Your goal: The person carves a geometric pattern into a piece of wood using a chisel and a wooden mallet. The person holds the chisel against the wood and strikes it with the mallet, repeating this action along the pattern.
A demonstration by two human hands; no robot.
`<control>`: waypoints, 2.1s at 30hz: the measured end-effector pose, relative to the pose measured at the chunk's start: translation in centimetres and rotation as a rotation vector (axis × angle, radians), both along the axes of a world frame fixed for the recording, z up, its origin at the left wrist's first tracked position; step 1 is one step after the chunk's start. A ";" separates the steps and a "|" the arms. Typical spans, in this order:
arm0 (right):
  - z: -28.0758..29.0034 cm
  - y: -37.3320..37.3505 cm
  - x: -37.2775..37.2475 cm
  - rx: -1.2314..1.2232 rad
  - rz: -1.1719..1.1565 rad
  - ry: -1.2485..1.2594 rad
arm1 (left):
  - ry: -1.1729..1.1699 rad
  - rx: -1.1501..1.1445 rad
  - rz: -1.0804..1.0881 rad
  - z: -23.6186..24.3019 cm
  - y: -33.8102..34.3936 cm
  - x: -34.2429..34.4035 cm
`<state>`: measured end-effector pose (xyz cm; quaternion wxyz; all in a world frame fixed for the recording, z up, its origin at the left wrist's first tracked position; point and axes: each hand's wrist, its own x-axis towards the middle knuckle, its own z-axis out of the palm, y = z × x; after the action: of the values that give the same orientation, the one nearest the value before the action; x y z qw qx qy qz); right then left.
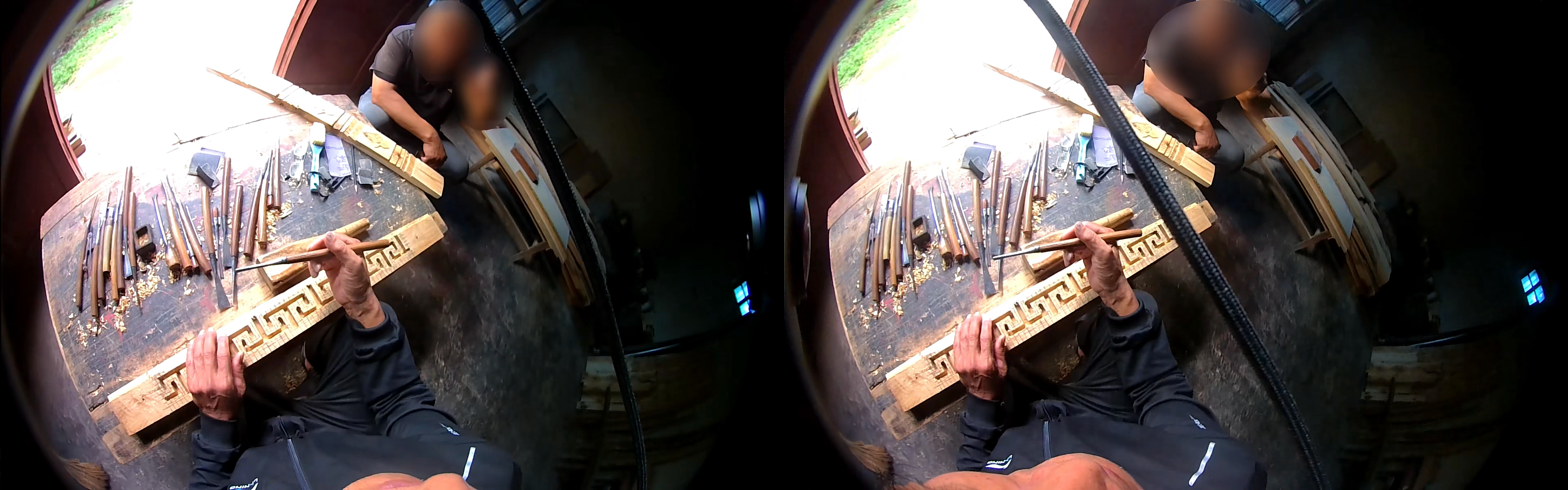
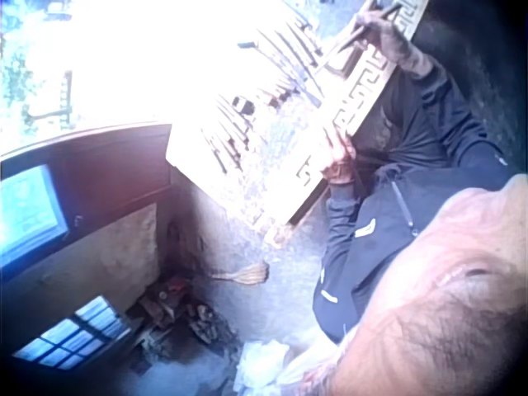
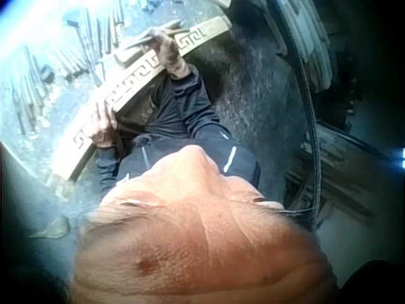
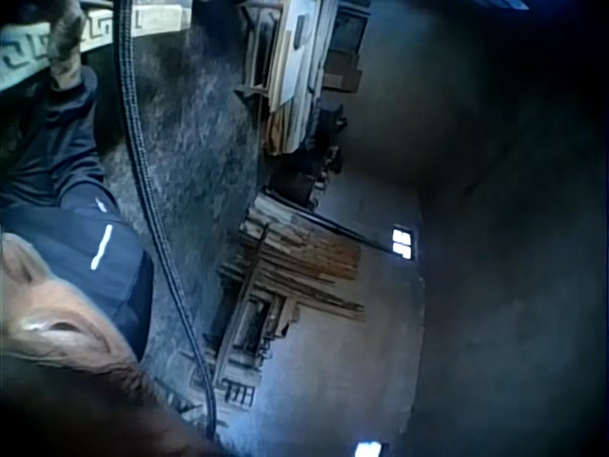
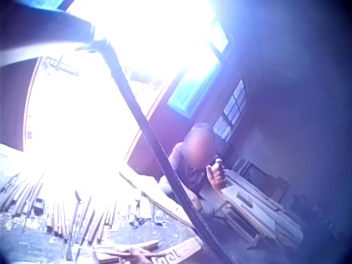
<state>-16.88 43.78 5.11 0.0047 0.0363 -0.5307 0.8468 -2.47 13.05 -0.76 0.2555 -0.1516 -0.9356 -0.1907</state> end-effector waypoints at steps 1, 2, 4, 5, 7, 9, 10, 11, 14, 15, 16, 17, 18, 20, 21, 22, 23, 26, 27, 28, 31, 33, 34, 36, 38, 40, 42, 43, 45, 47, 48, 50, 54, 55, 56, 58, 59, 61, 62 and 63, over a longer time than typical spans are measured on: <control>0.1 -0.1 0.2 0.013 0.000 0.001 | 0.001 -0.001 0.003 -0.1 0.0 0.0; 0.2 -0.3 0.2 0.017 -0.004 -0.003 | 0.001 -0.002 0.006 -0.1 0.0 -0.1; 0.3 -0.4 0.2 0.027 -0.016 -0.012 | 0.000 -0.002 0.008 0.0 0.1 0.0; 0.3 -0.2 0.3 0.037 -0.003 -0.018 | -0.003 0.003 0.007 0.0 0.1 0.0; 0.3 -0.3 0.3 0.045 0.004 -0.009 | -0.008 0.009 0.006 0.0 0.0 0.1; 0.3 -0.3 0.3 0.047 0.004 -0.008 | -0.007 0.006 0.007 0.0 0.0 0.0; 0.3 -0.3 0.3 0.045 0.000 -0.011 | -0.008 0.005 0.007 0.0 0.0 0.0; 0.2 -0.3 0.3 0.043 -0.003 -0.015 | -0.006 0.004 0.007 0.0 0.0 0.0; 0.0 -0.2 0.4 0.046 0.004 -0.015 | 0.001 0.005 0.005 0.0 0.0 0.0; 0.0 -0.1 0.3 0.048 0.009 -0.014 | 0.002 0.006 0.003 0.0 0.0 0.0; 0.0 -0.1 0.3 0.050 0.013 -0.012 | 0.004 0.007 0.002 0.0 0.0 0.0; 0.0 -0.1 0.3 0.052 0.017 -0.011 | 0.003 0.007 0.002 0.0 0.0 0.0; 0.0 -0.1 0.3 0.057 0.019 -0.009 | 0.003 0.005 0.002 0.0 0.0 0.0; 0.2 -0.2 0.3 0.066 0.022 -0.006 | 0.002 0.005 0.003 0.1 0.0 0.0; 0.2 -0.2 0.4 0.065 0.023 -0.007 | 0.001 0.005 0.002 0.1 0.0 0.0; 0.3 -0.2 0.4 0.064 0.024 -0.009 | 0.001 0.005 0.002 0.1 0.0 0.0; 0.4 -0.3 0.4 0.063 0.025 -0.010 | 0.001 0.003 0.003 0.1 0.0 0.0; 0.6 -0.4 0.6 0.067 0.023 -0.017 | 0.002 -0.003 0.003 0.0 0.0 -0.1; 0.7 -0.5 0.6 0.070 0.031 -0.019 | 0.005 -0.005 0.002 0.0 -0.1 -0.1; 0.8 -0.6 0.6 0.074 0.039 -0.021 | 0.008 -0.006 0.002 0.0 -0.1 -0.1; 0.4 -0.8 0.5 0.079 0.044 -0.014 | 0.020 -0.004 0.000 -0.1 -0.1 -0.2; 0.3 -0.9 0.5 0.077 0.047 -0.006 | 0.017 -0.011 0.001 0.0 -0.1 -0.2; 0.5 -0.9 0.6 0.073 0.052 -0.003 | 0.015 -0.016 0.001 0.0 -0.1 -0.2; 0.5 -0.9 0.7 0.071 0.061 -0.007 | 0.012 -0.019 -0.002 0.0 -0.1 -0.2; 0.3 -0.6 1.0 0.073 0.065 -0.020 | 0.007 -0.019 -0.004 0.0 0.2 0.0; -0.1 -0.7 0.9 0.078 0.086 -0.056 | 0.010 -0.023 -0.004 -0.2 0.1 -0.1; 0.1 -1.2 0.8 0.098 0.116 -0.062 | 0.018 -0.030 0.000 -1.2 -0.1 0.0; -0.1 -1.4 0.8 0.100 0.115 -0.060 | 0.010 -0.026 0.001 -1.2 -0.3 -0.1; 0.2 -1.9 0.8 0.067 0.128 -0.076 | -0.013 -0.005 0.003 -0.8 -0.5 -0.1; 0.5 -2.1 1.0 0.059 0.140 -0.069 | -0.072 0.030 -0.014 -0.3 -0.8 -0.4; 0.3 -1.9 1.1 0.075 0.148 -0.067 | -0.128 0.048 -0.029 0.4 -0.5 -0.3; 0.1 -1.6 1.1 0.087 0.148 -0.063 | -0.141 -0.013 -0.119 2.0 -0.5 -1.1; 0.8 -2.4 1.2 0.062 0.192 -0.051 | -0.230 -0.079 -0.204 2.6 -0.5 -2.8; 1.0 -2.5 1.3 0.057 0.208 -0.047 | -0.213 -0.094 -0.225 2.6 -0.3 -3.2; 1.2 -2.6 1.3 0.052 0.223 -0.043 | -0.196 -0.110 -0.245 2.6 0.0 -3.6; 1.0 -2.7 1.5 0.072 0.227 -0.018 | -0.190 -0.117 -0.287 2.9 0.8 -4.3; 0.9 -2.7 1.5 0.081 0.228 -0.005 | -0.193 -0.114 -0.299 3.0 1.3 -4.5; 0.6 -2.8 1.5 0.069 0.234 -0.021 | -0.227 -0.095 -0.332 3.0 2.1 -4.9; 0.5 -2.8 1.5 0.061 0.237 -0.030 | -0.229 -0.092 -0.343 3.0 2.4 -5.1; 0.7 -2.8 1.5 0.067 0.237 -0.031 | -0.228 -0.082 -0.351 3.1 2.7 -5.3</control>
<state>-15.40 40.95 5.76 -0.1047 0.0856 -0.5508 0.8236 -7.75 15.71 2.35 0.1044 -0.2997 -0.9247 -0.2102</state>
